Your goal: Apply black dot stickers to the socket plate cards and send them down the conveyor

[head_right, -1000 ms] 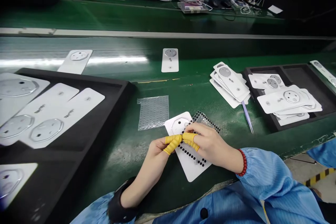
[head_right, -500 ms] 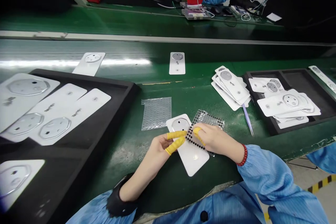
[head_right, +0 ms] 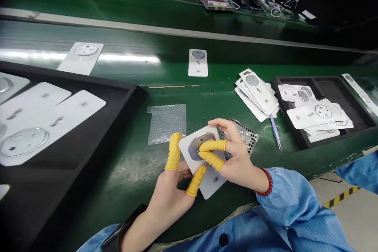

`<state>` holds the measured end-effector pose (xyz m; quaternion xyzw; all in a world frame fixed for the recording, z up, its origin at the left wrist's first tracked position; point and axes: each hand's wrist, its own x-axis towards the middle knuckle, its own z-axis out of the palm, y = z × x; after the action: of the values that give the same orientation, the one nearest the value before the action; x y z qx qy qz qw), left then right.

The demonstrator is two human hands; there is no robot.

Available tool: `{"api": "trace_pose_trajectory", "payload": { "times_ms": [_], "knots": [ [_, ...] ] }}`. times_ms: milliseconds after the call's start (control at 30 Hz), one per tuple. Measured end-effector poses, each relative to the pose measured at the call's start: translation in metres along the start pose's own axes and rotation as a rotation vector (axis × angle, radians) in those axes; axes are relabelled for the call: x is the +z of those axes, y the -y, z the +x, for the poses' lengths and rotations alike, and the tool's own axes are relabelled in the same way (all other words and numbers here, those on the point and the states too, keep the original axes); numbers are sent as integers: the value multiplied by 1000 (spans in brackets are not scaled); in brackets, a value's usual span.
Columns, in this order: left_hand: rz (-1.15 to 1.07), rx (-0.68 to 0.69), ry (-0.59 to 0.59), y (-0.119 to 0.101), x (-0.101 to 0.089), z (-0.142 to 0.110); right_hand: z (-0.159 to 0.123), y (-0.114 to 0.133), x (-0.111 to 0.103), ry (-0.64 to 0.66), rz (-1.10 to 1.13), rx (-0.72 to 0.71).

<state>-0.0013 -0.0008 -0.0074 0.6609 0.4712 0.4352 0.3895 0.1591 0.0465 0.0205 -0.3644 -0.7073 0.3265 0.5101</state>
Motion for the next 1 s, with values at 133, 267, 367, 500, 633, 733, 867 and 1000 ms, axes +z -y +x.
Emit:
{"api": "trace_pose_trajectory", "payload": {
  "times_ms": [133,267,367,500,633,733,867,1000],
  "knots": [
    [14,-4,41,-4,1,-4,-5,-2,0,-21,-79,-12],
    [31,-40,87,-7,-2,-6,-6,-1,-5,29,-118,90],
    [10,-21,79,-7,-3,-5,-7,-1,-7,88,-63,170],
    [-72,-69,35,-8,-4,-2,-6,-1,-6,68,96,218],
    [-109,-105,35,-8,-4,-3,-1,3,-6,66,312,324],
    [-109,-107,75,-8,-5,-3,3,6,-10,195,462,455],
    [-122,-109,118,-11,-7,-2,7,6,-19,318,537,543],
    [-149,-116,145,-14,-10,-1,8,5,-23,353,479,550]
  ]
}}
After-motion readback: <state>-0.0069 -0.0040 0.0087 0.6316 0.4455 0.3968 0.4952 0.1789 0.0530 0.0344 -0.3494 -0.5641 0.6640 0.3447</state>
